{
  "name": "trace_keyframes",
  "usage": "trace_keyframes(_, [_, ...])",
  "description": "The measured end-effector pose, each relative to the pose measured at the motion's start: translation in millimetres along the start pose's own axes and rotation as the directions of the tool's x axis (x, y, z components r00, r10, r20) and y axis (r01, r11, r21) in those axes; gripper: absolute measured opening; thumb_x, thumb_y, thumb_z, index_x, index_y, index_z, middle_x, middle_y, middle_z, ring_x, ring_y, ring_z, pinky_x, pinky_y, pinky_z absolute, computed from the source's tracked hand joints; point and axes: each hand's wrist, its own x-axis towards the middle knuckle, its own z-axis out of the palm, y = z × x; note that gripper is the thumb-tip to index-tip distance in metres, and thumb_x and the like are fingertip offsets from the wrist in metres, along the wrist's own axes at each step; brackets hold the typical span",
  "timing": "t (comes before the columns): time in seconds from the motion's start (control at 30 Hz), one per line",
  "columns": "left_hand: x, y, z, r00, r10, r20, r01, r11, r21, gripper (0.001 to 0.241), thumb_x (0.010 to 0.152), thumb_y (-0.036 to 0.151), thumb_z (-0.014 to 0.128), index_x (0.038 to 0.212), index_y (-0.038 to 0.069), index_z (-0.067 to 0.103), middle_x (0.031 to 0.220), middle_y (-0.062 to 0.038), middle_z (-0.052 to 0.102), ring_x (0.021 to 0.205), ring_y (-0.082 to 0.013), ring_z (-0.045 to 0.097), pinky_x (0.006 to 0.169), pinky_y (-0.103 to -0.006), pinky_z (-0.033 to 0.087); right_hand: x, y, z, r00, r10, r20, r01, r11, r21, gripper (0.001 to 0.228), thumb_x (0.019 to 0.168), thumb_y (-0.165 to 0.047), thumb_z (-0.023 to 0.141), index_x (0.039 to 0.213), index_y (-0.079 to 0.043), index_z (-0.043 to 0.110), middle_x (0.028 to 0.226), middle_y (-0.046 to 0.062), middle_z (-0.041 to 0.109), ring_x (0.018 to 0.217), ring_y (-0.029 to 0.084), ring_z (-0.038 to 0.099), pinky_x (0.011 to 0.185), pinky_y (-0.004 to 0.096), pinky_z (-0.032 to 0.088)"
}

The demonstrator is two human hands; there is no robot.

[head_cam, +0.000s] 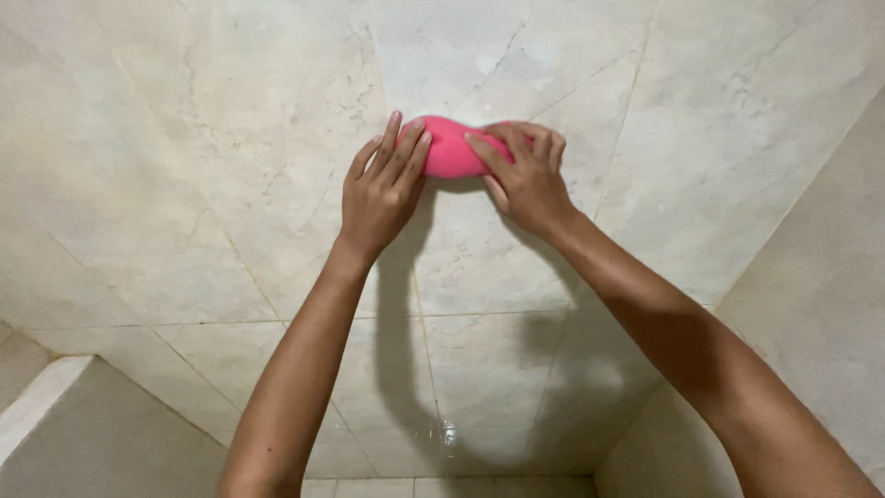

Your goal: The person scrubs the tiled wall of a shower stall using a pink and blue sponge. They move the sponge in circular and vertical motions across the surface to clean the tiles and grout lines.

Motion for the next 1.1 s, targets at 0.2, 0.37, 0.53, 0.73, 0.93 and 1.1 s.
trace_keyframes(0.2, [55.7,-25.8,-13.9,0.999,-0.019,-0.039,0.018,0.999,-0.039,0.054,0.102,0.003,0.070,0.154,0.008,0.055,0.163,-0.009,0.048,0.154,-0.0286,0.041,0.121,-0.0425,0.040,67.0,-11.5,-31.7,0.985,0.063,-0.162,-0.069,0.997,-0.026,0.070,0.090,-0.014,0.080,0.156,-0.016,0.055,0.152,0.009,0.053,0.138,0.034,0.038,0.113,0.051,0.027])
trace_keyframes(0.37, [26.8,-27.6,-3.0,0.999,-0.042,-0.005,0.041,0.990,-0.134,0.055,0.103,0.004,0.070,0.155,0.009,0.053,0.164,-0.008,0.048,0.155,-0.0284,0.040,0.123,-0.0434,0.040,49.9,-10.8,-9.7,0.992,0.024,-0.127,-0.034,0.997,-0.073,0.063,0.096,-0.013,0.079,0.154,-0.019,0.057,0.151,0.004,0.056,0.138,0.028,0.042,0.113,0.048,0.026])
trace_keyframes(0.53, [-24.7,-7.8,9.8,0.994,-0.105,0.020,0.107,0.963,-0.246,0.058,0.097,0.007,0.072,0.152,0.007,0.054,0.160,-0.011,0.050,0.153,-0.0299,0.041,0.119,-0.0455,0.040,17.5,-31.9,14.2,0.996,0.026,-0.080,-0.033,0.995,-0.089,0.060,0.094,-0.015,0.078,0.151,-0.019,0.060,0.151,0.003,0.057,0.135,0.028,0.044,0.110,0.046,0.026])
trace_keyframes(0.73, [-101.3,24.7,21.3,0.978,-0.185,0.098,0.206,0.935,-0.290,0.056,0.093,0.003,0.070,0.148,0.005,0.056,0.156,-0.012,0.054,0.151,-0.0302,0.045,0.118,-0.0459,0.042,-52.2,-69.7,52.0,0.998,0.065,-0.007,-0.065,0.995,-0.081,0.054,0.091,-0.016,0.077,0.144,-0.021,0.064,0.151,0.001,0.059,0.131,0.025,0.046,0.108,0.046,0.025])
trace_keyframes(0.93, [-172.3,64.7,20.7,0.946,-0.237,0.220,0.306,0.873,-0.378,0.053,0.090,0.012,0.072,0.141,0.002,0.059,0.151,-0.014,0.055,0.147,-0.0325,0.045,0.112,-0.0499,0.041,-120.6,-106.0,78.1,0.996,0.073,0.049,-0.070,0.996,-0.062,0.056,0.087,-0.020,0.072,0.141,-0.021,0.063,0.147,0.001,0.059,0.130,0.028,0.048,0.110,0.049,0.032])
trace_keyframes(1.1, [-201.1,91.8,22.9,0.899,-0.303,0.317,0.401,0.861,-0.312,0.047,0.094,0.018,0.072,0.138,0.005,0.061,0.152,-0.010,0.056,0.148,-0.0305,0.044,0.113,-0.0500,0.042,-152.4,-117.6,80.3,0.990,0.075,0.122,-0.094,0.983,0.160,0.062,0.083,-0.026,0.070,0.143,-0.017,0.058,0.144,0.009,0.056,0.129,0.033,0.047,0.108,0.054,0.032])
